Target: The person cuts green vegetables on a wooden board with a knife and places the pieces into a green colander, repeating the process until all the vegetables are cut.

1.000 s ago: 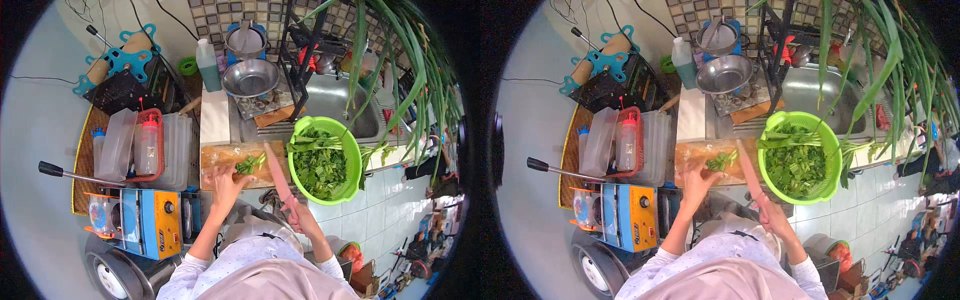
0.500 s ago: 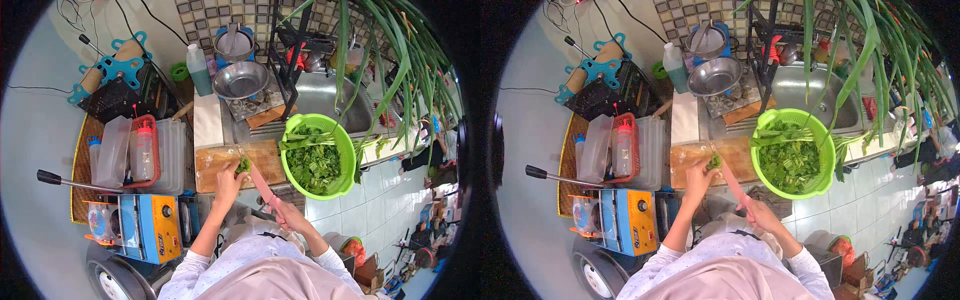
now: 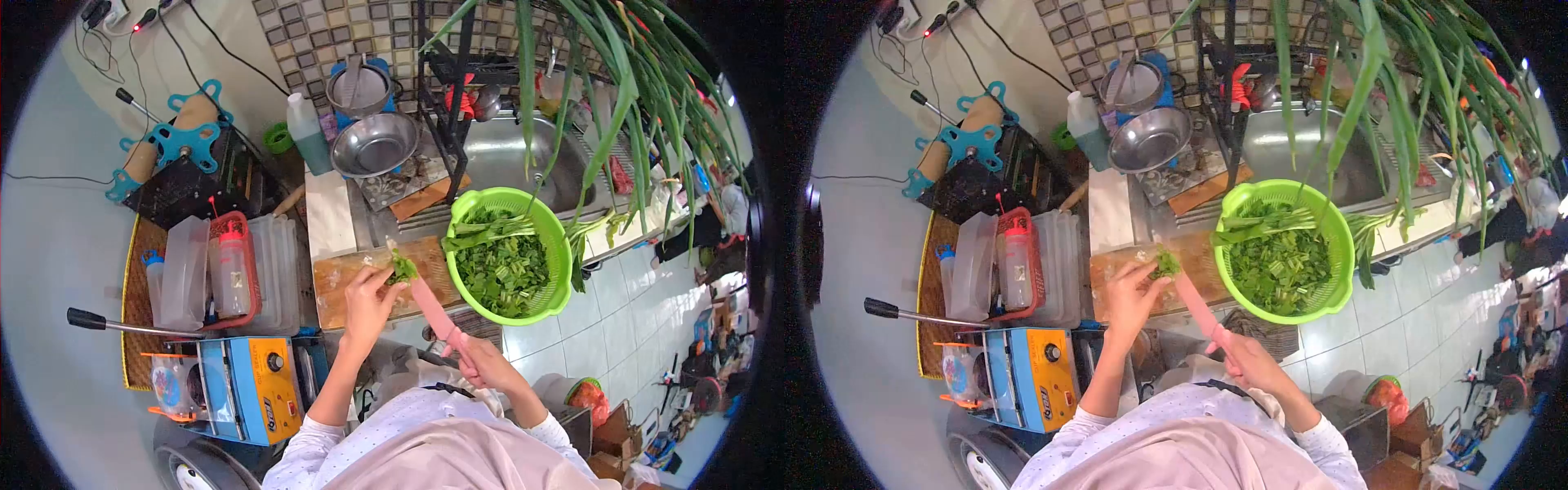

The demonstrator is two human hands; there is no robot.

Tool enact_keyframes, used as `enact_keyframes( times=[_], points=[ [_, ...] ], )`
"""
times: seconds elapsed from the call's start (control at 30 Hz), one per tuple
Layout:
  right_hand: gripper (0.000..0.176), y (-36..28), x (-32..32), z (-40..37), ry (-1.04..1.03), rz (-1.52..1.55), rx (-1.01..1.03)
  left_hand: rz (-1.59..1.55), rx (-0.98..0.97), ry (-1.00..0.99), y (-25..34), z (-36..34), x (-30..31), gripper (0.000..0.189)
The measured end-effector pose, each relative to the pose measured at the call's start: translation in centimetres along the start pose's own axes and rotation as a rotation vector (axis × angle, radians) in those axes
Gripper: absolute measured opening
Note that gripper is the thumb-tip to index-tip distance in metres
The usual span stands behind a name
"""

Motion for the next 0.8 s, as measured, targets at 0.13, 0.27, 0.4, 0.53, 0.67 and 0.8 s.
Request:
enact_keyframes(
  times=[0.13, 0.27, 0.4, 0.53, 0.67, 0.8],
  points=[
    [0.048, -0.7, 1.9, -4.4, 0.341, -0.116, 0.090, -0.088, -0.198, -0.085, 3.2, 1.2, -3.5, 0.032],
    [0.037, -0.1, 4.4, -9.3, 0.911, -0.647, 0.243, 0.205, -0.418, -0.168, 5.7, 1.0, -8.6, 0.037],
    [0.032, 0.6, 5.1, -11.5, 1.051, -0.621, 0.205, 0.179, -0.450, -0.215, 6.5, 0.7, -10.6, 0.029],
    [0.037, 1.6, 5.0, -11.3, 1.094, -0.518, 0.201, 0.200, -0.462, -0.246, 6.2, 2.3, -11.3, 0.014],
    [0.042, 1.6, 5.0, -11.2, 1.071, -0.447, 0.194, 0.275, -0.593, -0.166, 6.9, 6.0, -13.3, 0.012],
    [0.043, 1.9, 5.4, -11.3, 1.079, -0.461, 0.200, 0.512, -0.640, -0.252, 7.0, 9.0, -17.2, 0.013]
  ],
)
Point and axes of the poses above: each hand's wrist, its own z-axis towards the middle knuckle, its own x-axis out of the back of the hand, y = z × x, the point moved 3 cm from there along z, towards the middle knuckle, and after that the axes turned 2 degrees about -z, right-handed, at the moved point
